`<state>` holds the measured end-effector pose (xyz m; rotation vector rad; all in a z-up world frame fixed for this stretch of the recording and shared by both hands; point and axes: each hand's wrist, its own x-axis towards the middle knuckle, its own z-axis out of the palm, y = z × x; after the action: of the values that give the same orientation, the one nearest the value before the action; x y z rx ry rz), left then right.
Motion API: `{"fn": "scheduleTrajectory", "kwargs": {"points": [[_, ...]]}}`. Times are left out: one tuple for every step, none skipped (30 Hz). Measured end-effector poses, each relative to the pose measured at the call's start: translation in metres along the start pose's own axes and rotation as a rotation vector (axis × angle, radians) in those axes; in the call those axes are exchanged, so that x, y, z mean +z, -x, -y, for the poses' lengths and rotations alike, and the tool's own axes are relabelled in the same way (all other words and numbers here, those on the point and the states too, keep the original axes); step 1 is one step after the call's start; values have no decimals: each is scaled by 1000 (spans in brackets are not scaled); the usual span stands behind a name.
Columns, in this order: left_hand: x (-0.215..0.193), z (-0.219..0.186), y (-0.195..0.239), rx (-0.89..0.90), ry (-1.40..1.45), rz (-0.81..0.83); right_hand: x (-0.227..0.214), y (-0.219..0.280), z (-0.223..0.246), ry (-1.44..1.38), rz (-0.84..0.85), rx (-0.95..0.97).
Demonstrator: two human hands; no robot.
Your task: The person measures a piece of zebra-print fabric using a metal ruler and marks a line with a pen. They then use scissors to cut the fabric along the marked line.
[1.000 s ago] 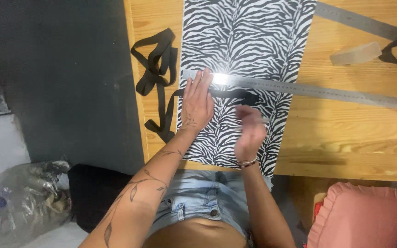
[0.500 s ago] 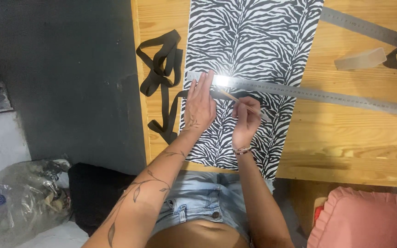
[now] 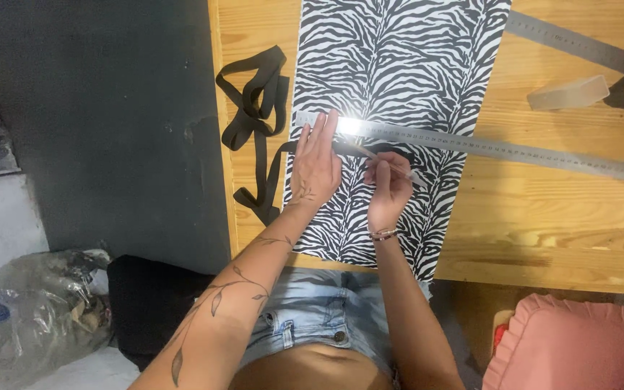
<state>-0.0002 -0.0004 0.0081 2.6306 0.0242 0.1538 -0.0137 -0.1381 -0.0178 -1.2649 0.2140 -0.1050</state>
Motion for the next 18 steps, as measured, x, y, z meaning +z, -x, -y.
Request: {"fn": "scheduleTrajectory", "kwargs": {"points": [[1,1,0,2,1,1,0,-1,0,0,-2,-1],[2,1,0,-1,1,1,0,-1,-1,3,3,-4],[3,2,1,-4,1,2,-1,-1,-1,7,8,-6],[3,2,1,-4,2,3,-1,0,-2,8,6,-5],[3,1,0,-2,-4,1,-1,0,-3,7,5,-5],[2,1,0,0,-10,-1,-1,0,-4,5,3,-5],[3,2,0,0,-10,0,-2,-1,-4,5,3,-5],[3,2,0,1,-12,-4,-2,-1,-5,3,3,-7],[4,3,0,2,-12,-6,-3,-1,-5,1,3,-9],[3,2,1,2,-12,-6,-4,1,-3,2,2,-9],[2,1,0,5,-12,0,-4,1,-2,0,-79,-27],[1,1,-1,9,-11,6,-4,2,0,-2,-159,-45],[2,1,-2,10,-11,7,-16,0,3,-2,-161,-46],[2,2,-2,8,-13,7,-27,-1,5,55,-245,-56],[3,2,0,4,-14,10,-40,0,9,115,-329,-63],[3,2,1,3,-13,13,-53,-3,5,117,-331,-61],[3,2,1,4,-12,13,-67,-8,0,98,-394,-73],[3,2,0,4,-12,12,-80,-12,-4,79,-457,-85]]}}
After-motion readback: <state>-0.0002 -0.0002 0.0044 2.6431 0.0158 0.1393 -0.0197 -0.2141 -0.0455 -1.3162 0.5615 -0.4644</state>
